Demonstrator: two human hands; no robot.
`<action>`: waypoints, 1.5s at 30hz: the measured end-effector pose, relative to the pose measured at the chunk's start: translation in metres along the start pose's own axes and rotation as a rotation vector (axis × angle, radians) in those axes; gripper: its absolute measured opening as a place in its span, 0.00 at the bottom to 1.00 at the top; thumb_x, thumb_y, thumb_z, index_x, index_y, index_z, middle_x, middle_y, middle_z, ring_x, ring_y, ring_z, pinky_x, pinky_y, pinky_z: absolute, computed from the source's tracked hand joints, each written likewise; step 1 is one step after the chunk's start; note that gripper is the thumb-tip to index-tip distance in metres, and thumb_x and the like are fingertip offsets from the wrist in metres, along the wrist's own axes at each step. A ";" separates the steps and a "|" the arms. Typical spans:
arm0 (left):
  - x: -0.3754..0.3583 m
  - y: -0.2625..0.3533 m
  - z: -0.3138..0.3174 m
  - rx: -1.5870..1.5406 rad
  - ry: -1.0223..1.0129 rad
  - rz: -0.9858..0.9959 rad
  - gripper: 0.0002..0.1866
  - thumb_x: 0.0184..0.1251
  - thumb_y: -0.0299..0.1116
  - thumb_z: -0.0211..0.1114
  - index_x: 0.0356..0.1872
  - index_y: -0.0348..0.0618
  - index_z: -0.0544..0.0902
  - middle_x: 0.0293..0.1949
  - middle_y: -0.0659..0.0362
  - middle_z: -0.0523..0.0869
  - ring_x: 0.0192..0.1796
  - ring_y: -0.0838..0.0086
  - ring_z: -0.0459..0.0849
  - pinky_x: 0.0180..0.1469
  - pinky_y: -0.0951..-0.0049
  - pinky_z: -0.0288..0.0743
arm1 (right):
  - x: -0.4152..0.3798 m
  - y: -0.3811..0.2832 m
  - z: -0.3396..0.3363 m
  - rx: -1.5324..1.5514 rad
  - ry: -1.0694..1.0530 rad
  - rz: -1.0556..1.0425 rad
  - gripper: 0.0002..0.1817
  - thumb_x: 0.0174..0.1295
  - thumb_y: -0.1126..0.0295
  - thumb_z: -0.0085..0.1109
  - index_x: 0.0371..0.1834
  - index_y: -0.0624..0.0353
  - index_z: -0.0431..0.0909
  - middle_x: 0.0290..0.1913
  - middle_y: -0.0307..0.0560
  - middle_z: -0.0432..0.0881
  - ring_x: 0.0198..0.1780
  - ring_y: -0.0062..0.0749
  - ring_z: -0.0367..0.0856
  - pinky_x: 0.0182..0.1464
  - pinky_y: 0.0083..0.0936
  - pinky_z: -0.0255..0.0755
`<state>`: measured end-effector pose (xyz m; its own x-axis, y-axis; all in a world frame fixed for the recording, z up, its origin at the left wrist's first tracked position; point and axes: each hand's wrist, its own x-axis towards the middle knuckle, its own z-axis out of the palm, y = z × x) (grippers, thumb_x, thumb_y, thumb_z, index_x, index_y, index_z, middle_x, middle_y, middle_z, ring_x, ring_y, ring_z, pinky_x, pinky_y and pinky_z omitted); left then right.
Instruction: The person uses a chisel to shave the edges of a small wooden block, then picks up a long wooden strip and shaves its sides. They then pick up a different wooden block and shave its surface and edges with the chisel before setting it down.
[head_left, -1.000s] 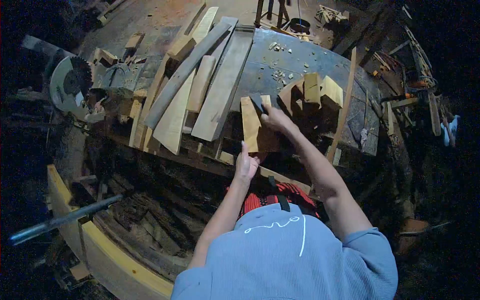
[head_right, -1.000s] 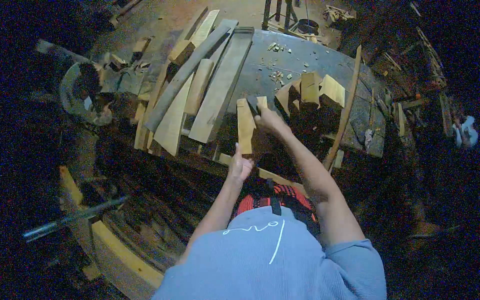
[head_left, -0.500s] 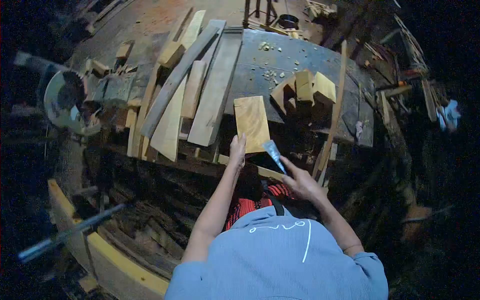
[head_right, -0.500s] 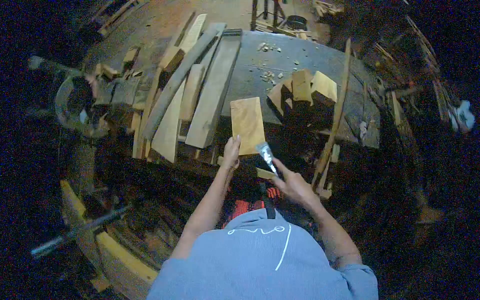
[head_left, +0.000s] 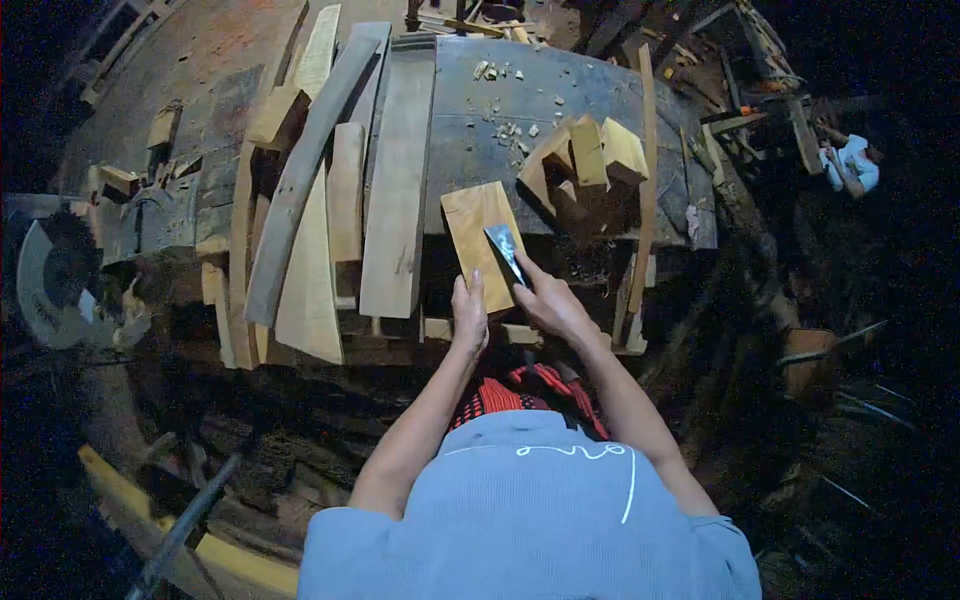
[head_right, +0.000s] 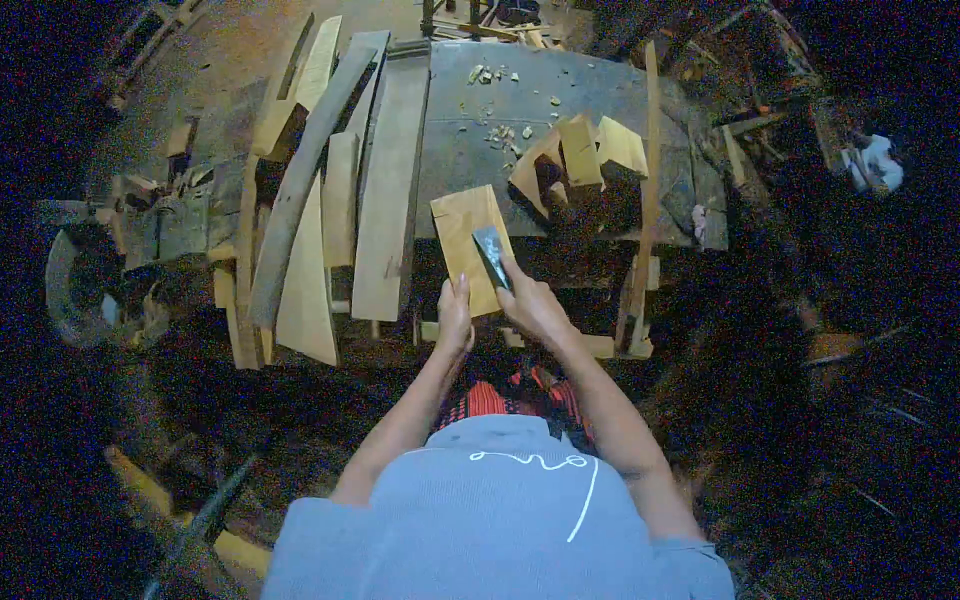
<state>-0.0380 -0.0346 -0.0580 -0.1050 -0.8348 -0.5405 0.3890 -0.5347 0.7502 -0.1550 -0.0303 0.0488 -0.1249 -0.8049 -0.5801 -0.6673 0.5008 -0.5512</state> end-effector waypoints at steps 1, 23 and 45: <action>0.001 0.003 -0.004 0.037 -0.028 0.012 0.15 0.68 0.41 0.48 0.40 0.37 0.70 0.37 0.59 0.75 0.37 0.80 0.72 0.41 0.77 0.68 | 0.006 -0.005 0.002 -0.023 0.032 -0.012 0.30 0.56 0.62 0.47 0.64 0.50 0.55 0.30 0.66 0.77 0.31 0.50 0.79 0.34 0.38 0.71; 0.013 0.004 -0.019 0.368 0.057 -0.007 0.19 0.66 0.41 0.50 0.43 0.30 0.69 0.39 0.47 0.77 0.40 0.70 0.75 0.42 0.69 0.68 | 0.002 -0.029 0.007 -0.079 -0.063 0.138 0.31 0.56 0.61 0.48 0.65 0.49 0.53 0.40 0.67 0.76 0.43 0.49 0.77 0.45 0.35 0.68; 0.045 0.092 0.021 0.366 0.027 0.510 0.23 0.67 0.38 0.50 0.56 0.32 0.64 0.51 0.50 0.73 0.52 0.69 0.71 0.56 0.73 0.61 | -0.051 0.004 -0.057 0.504 -0.129 -0.148 0.32 0.59 0.67 0.50 0.67 0.54 0.51 0.57 0.51 0.67 0.55 0.29 0.66 0.56 0.22 0.59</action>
<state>-0.0259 -0.1245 -0.0054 0.0363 -0.9956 -0.0863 0.0445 -0.0847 0.9954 -0.1926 -0.0055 0.1104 0.0556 -0.8486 -0.5261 -0.2324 0.5014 -0.8334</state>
